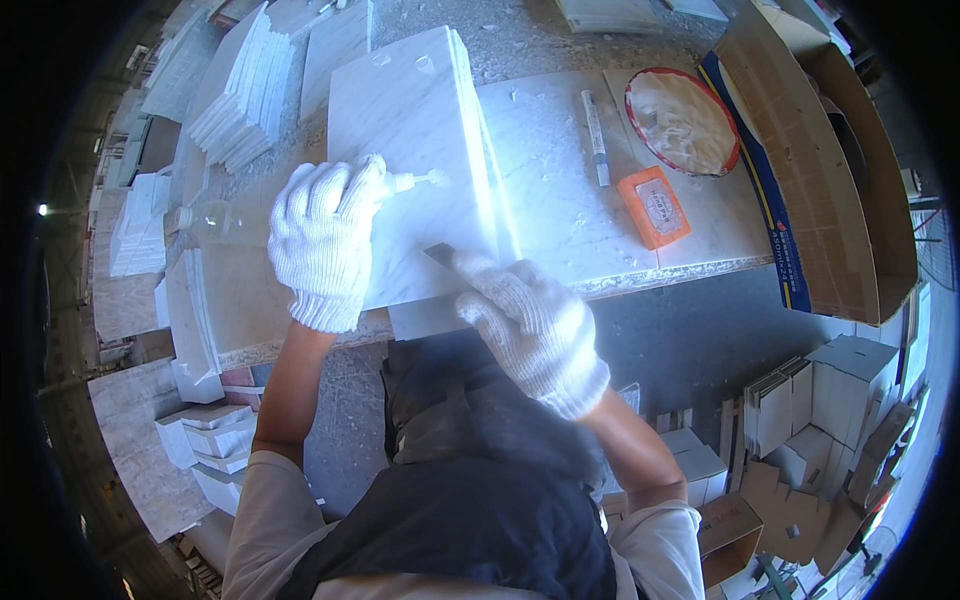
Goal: The person picks up a white plaster panel, places it on a workbench, and uses a putty knife to scrape and smooth its surface. They then wipe the panel with a cloth and set it aside. The person repeats this process with another panel.
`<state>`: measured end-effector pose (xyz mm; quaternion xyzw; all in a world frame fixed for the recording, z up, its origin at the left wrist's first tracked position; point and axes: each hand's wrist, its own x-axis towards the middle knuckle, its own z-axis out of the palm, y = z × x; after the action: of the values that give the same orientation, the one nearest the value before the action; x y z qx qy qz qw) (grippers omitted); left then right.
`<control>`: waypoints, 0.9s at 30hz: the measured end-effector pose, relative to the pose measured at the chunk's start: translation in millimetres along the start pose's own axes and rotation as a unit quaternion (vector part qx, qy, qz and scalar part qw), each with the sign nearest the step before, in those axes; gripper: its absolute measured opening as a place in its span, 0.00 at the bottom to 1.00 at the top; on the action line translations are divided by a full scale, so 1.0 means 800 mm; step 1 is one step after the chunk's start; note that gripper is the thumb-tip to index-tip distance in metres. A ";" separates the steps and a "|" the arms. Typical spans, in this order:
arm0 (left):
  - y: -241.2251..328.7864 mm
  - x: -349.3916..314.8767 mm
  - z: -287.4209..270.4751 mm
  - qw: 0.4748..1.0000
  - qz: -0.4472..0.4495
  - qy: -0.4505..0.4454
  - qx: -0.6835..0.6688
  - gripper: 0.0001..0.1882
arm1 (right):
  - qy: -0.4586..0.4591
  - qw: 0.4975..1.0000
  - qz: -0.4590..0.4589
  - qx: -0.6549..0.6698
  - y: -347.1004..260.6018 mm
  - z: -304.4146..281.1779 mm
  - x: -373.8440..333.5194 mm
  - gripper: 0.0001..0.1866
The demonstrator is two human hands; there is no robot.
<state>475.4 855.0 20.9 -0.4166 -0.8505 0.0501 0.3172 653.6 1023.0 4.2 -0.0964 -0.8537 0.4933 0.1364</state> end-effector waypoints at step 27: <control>0.001 -0.001 0.005 1.000 -0.006 0.018 -0.002 0.22 | 0.017 1.000 -0.024 -0.008 0.003 0.002 0.001 0.19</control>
<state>474.1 855.3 17.0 -0.4131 -0.8472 0.0397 0.3317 652.2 1022.8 1.4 -0.0855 -0.8570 0.4815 0.1621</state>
